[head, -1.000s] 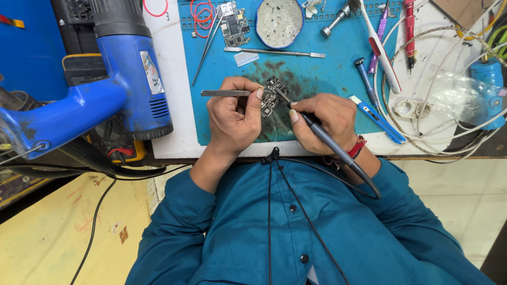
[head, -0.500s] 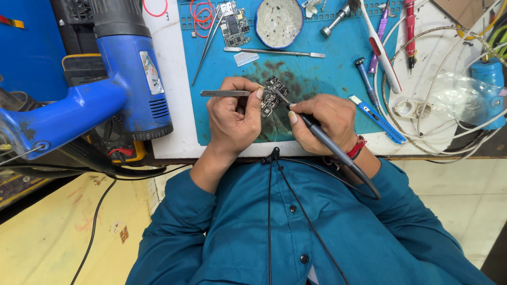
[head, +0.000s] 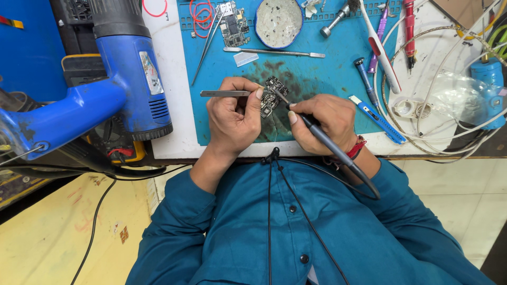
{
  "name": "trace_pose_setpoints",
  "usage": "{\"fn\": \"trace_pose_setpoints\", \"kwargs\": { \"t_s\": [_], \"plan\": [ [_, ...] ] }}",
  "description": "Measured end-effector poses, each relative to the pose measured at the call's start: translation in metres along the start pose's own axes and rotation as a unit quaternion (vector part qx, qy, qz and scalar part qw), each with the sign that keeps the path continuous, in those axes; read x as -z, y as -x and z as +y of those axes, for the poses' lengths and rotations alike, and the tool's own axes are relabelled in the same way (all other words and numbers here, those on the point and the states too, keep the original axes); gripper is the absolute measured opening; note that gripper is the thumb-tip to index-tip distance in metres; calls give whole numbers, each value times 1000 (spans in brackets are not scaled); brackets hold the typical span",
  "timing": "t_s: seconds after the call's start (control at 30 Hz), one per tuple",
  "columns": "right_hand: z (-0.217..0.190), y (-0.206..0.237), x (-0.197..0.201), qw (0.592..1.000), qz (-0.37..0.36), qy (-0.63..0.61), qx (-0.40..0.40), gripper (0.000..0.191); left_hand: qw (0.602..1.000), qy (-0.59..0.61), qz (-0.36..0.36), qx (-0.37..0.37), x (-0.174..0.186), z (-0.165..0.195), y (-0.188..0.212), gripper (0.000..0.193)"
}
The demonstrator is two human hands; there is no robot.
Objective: The person solders components on a small circuit board at a repair workbench, holding the board steady with a steel tool in one hand while applying a soldering iron to the board with the other. They reposition the board and continue soldering different points throughout the clip.
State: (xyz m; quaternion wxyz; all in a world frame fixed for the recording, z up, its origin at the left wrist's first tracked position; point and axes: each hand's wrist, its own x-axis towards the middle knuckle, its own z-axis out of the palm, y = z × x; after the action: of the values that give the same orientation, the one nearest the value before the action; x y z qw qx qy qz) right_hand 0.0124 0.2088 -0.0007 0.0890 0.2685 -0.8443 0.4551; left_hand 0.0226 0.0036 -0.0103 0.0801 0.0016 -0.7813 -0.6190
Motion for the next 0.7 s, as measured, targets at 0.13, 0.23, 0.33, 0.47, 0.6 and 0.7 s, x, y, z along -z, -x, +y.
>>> {"fn": "trace_pose_setpoints", "kwargs": {
  "t_s": [0.13,0.23,0.33,0.47,0.6,0.7],
  "plan": [
    [1,-1,1,1000,-3,-4,0,13,1000,-1,0,-6,0,0,0,7],
    [0,0,1,1000,-1,2,0,13,1000,3,0,3,0,0,0,7],
    [0,-1,1,1000,-1,-3,1,13,1000,0,3,-1,0,0,0,7],
    [1,-1,1,1000,-3,-1,8,14,1000,6,-3,-2,0,1,-1,6],
    [1,0,1,1000,0,-5,6,13,1000,1,-2,-7,0,1,-1,6],
    [1,1,1,1000,1,-4,-2,13,1000,5,-5,1,0,1,-1,6]
  ]
}}
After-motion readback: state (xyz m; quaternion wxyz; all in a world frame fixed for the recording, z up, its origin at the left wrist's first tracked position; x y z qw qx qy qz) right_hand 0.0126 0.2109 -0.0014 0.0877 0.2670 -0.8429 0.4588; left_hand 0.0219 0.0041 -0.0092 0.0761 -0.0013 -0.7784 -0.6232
